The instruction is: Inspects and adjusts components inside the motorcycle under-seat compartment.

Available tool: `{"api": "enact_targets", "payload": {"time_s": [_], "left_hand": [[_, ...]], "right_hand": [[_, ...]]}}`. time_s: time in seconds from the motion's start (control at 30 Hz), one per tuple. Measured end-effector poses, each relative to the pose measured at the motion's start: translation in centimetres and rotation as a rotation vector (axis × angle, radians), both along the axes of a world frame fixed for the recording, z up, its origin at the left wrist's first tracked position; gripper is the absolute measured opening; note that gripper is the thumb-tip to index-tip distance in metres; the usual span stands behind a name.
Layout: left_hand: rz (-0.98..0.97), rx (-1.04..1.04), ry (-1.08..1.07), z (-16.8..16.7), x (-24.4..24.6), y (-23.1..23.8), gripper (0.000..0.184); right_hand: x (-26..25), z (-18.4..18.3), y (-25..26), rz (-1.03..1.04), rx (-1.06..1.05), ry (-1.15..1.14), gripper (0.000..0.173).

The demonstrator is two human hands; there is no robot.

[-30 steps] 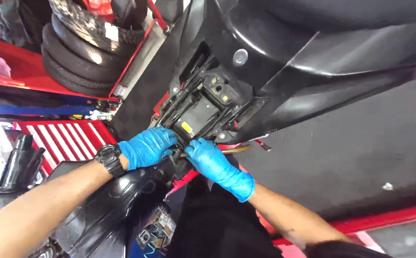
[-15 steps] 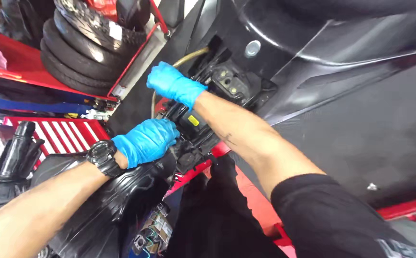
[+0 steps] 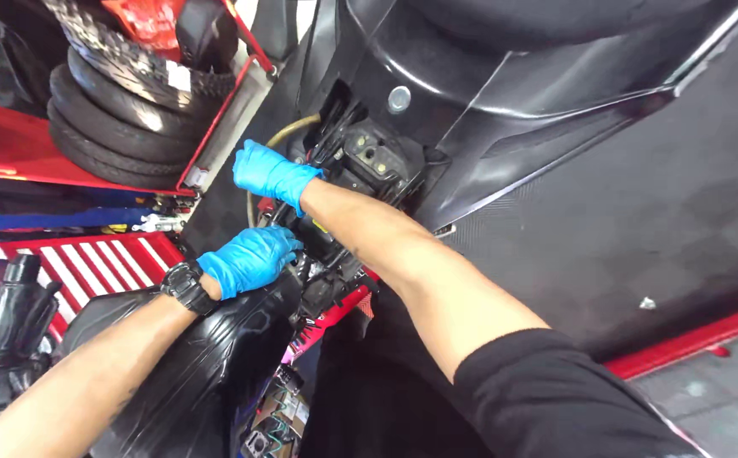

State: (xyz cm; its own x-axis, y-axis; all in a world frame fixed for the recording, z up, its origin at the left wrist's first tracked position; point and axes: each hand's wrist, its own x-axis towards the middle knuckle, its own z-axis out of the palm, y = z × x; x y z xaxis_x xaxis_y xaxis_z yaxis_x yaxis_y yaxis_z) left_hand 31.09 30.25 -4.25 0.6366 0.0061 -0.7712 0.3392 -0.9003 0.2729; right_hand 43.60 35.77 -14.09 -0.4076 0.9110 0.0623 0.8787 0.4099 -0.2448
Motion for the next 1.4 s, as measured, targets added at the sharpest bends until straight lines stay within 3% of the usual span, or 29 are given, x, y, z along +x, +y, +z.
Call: {"api": "enact_targets", "payload": {"time_s": [0.1, 0.17, 0.33, 0.47, 0.53, 0.6, 0.67, 0.8, 0.93, 1.03, 1.13, 1.23, 1.33, 1.4], "left_hand": [[0.049, -0.020, -0.019, -0.5, -0.2, 0.3, 0.041], [0.069, -0.035, -0.021, -0.6, -0.4, 0.3, 0.041], [0.101, -0.060, 0.031, 0.2, -0.1, 0.6, 0.042], [0.291, -0.084, -0.055, 1.1, -1.0, 1.6, 0.040], [0.374, 0.043, -0.046, 2.8, -2.2, 2.0, 0.046], [0.427, 0.232, 0.101, 4.9, -3.7, 1.6, 0.059], [0.433, 0.366, 0.208, 5.4, -5.4, 0.7, 0.064], [0.419, 0.494, 0.217, 4.8, -6.2, -0.3, 0.058], [0.434, 0.517, 0.196, 5.0, -5.7, -0.6, 0.066], [0.499, 0.576, 0.019, 6.3, -6.2, -3.6, 0.065], [0.511, 0.654, -0.199, 8.1, -7.9, -9.4, 0.061], [0.453, 0.670, -0.267, 9.1, -10.3, -13.6, 0.062], [0.368, 0.641, -0.243, 10.0, -12.0, -14.6, 0.063], [0.332, 0.647, -0.247, 10.1, -11.7, -14.3, 0.061]], "right_hand": [[-0.6, 2.2, 0.1, 0.063, 0.218, 0.071, 0.022], [-1.4, 1.5, 0.1, 0.071, 0.273, 0.098, 0.023], [0.4, -2.5, -0.1, -0.043, -0.143, 0.101, 0.020], [1.5, 0.4, -2.6, -0.166, -0.107, 0.324, 0.052], [2.5, 1.3, -6.8, -0.277, -0.058, 0.506, 0.042], [2.5, 0.7, -12.9, -0.358, -0.086, 0.638, 0.027], [0.9, -0.4, -17.6, -0.399, -0.139, 0.713, 0.026], [-2.5, -1.6, -20.1, -0.466, -0.150, 0.841, 0.016], [-1.9, -3.7, -20.2, -0.417, -0.127, 0.961, 0.011], [-0.8, -3.8, -18.8, -0.381, -0.235, 1.054, 0.011], [-0.4, -3.1, -18.6, -0.378, -0.309, 1.066, 0.012], [-1.4, -2.9, -19.1, -0.492, -0.203, 0.988, 0.016], [-3.1, -1.6, -23.1, -0.601, 0.006, 1.060, 0.027], [-4.6, -0.8, -29.2, -0.604, 0.002, 1.221, 0.028]]}}
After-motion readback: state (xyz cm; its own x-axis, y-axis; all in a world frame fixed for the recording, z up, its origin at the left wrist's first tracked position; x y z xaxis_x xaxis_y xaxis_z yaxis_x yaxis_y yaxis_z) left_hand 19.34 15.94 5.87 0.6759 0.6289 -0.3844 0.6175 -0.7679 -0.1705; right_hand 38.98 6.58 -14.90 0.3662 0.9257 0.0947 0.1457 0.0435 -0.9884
